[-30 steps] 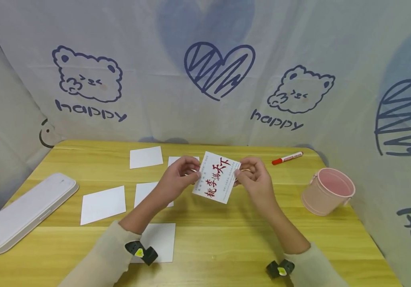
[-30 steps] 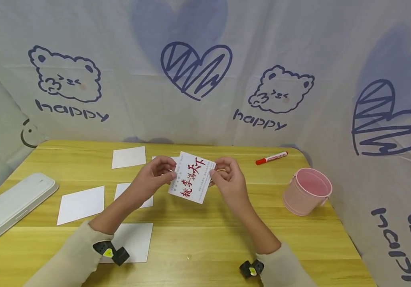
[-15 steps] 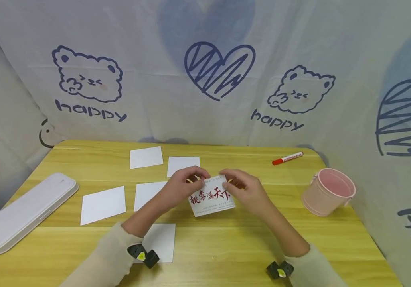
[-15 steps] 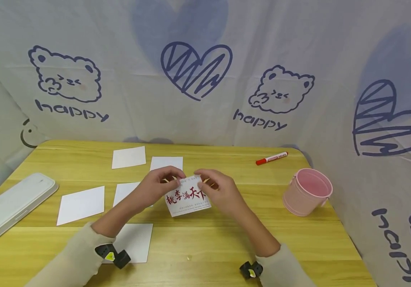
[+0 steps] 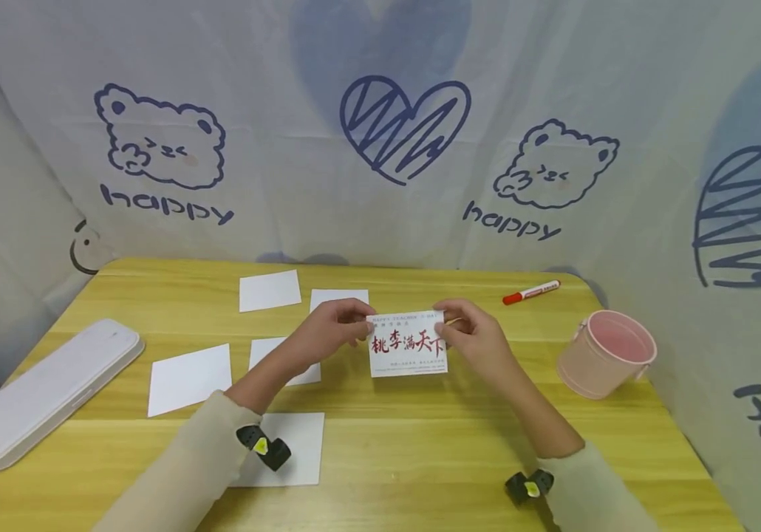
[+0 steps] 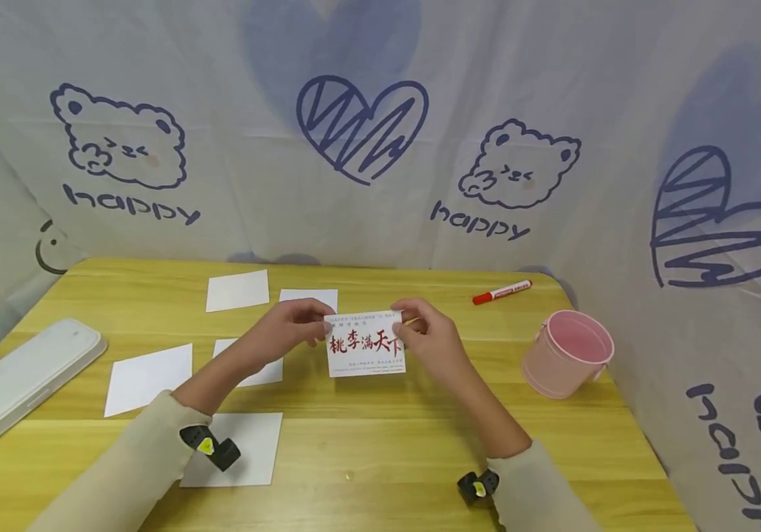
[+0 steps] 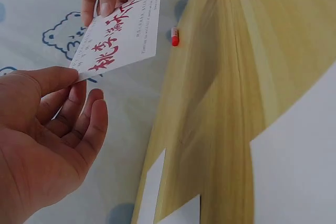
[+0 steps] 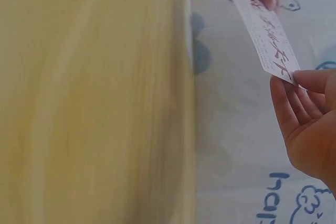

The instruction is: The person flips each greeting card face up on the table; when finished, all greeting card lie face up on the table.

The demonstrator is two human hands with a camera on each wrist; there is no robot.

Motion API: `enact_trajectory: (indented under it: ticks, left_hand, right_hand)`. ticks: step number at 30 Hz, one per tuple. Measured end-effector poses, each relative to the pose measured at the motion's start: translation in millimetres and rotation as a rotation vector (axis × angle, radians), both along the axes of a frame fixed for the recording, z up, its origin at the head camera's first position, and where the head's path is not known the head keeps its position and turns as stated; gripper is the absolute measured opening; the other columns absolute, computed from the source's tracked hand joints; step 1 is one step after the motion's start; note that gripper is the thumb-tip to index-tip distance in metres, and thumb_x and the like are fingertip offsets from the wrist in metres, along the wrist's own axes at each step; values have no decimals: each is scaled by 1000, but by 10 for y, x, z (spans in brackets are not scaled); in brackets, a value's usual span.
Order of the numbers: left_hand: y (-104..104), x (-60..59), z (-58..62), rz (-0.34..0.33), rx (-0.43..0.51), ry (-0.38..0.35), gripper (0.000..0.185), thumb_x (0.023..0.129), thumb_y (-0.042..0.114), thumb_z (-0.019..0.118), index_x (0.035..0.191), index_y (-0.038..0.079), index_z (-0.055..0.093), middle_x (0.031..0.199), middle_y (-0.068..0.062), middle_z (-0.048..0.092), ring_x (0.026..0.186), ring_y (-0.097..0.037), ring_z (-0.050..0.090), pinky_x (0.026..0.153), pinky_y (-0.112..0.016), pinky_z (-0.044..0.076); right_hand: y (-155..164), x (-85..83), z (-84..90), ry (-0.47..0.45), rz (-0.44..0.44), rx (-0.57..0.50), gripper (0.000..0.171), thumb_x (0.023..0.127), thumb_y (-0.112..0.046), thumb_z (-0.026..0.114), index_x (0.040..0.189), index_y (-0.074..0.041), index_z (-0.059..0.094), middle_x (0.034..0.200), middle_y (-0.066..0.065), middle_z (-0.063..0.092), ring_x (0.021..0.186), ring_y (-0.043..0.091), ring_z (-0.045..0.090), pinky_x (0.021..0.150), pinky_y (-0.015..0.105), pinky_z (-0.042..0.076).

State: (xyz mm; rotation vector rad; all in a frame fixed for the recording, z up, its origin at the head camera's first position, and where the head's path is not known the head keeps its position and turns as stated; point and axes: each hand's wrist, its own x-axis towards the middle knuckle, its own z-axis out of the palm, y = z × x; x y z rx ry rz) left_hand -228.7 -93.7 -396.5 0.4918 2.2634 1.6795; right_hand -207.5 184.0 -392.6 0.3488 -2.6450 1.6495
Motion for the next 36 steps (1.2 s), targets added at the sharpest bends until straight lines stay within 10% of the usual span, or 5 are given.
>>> enact_trajectory:
  ticks: [24,36]
  left_hand:
    - [654,-1081,-417,-47,-331,119,17,98,16,66,113,7,68,106,-7,66,91,-16,58,78,-29,48]
    - [842,-1184,-457,-71,-552,228,18,98,19,67,112,10,72,116,-5,70,106,-20,62,94,-38,50]
  right_hand:
    - [506,-1061,-444,-103,8,364,24,98,-14,66,120,-6,63,110,14,62,100,28,56,89,39,47]
    - [604,-1217,-575,-105,10,420,19,95,-10,68,113,-1,68,106,15,65,98,28,57,92,41,46]
